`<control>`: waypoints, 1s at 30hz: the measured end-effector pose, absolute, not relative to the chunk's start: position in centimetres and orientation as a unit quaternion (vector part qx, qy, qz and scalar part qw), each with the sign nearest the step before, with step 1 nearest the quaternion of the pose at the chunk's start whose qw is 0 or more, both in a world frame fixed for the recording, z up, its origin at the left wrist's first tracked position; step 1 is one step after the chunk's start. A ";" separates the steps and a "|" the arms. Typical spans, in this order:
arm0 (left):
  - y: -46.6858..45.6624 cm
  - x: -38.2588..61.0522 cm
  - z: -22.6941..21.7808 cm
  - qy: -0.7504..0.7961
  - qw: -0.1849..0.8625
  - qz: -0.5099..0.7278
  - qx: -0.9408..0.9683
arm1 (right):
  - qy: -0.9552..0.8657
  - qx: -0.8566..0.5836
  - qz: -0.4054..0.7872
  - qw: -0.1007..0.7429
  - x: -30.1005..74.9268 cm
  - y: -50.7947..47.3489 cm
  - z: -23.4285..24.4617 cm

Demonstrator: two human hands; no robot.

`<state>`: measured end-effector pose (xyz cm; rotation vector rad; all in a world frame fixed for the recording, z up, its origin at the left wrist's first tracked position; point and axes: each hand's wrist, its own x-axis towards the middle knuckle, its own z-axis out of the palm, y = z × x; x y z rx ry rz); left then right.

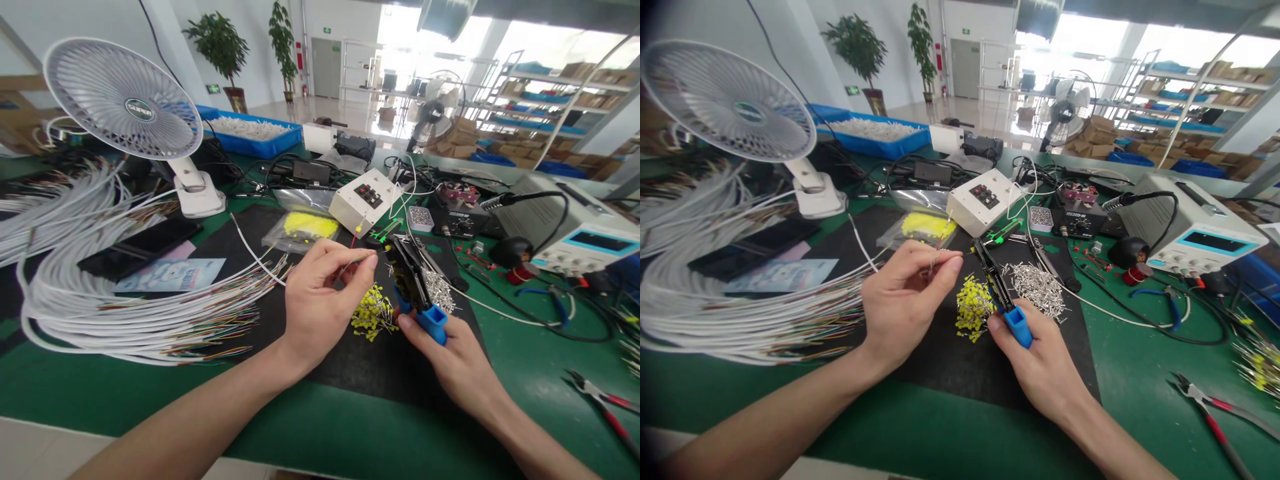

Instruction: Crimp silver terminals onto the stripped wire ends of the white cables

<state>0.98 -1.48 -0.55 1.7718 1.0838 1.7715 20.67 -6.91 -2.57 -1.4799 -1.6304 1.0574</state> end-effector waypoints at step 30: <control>-1.1 0.9 -1.1 0.365 0.313 0.612 0.628 | -0.692 -0.618 0.093 0.361 22.5 -5.6 -4.0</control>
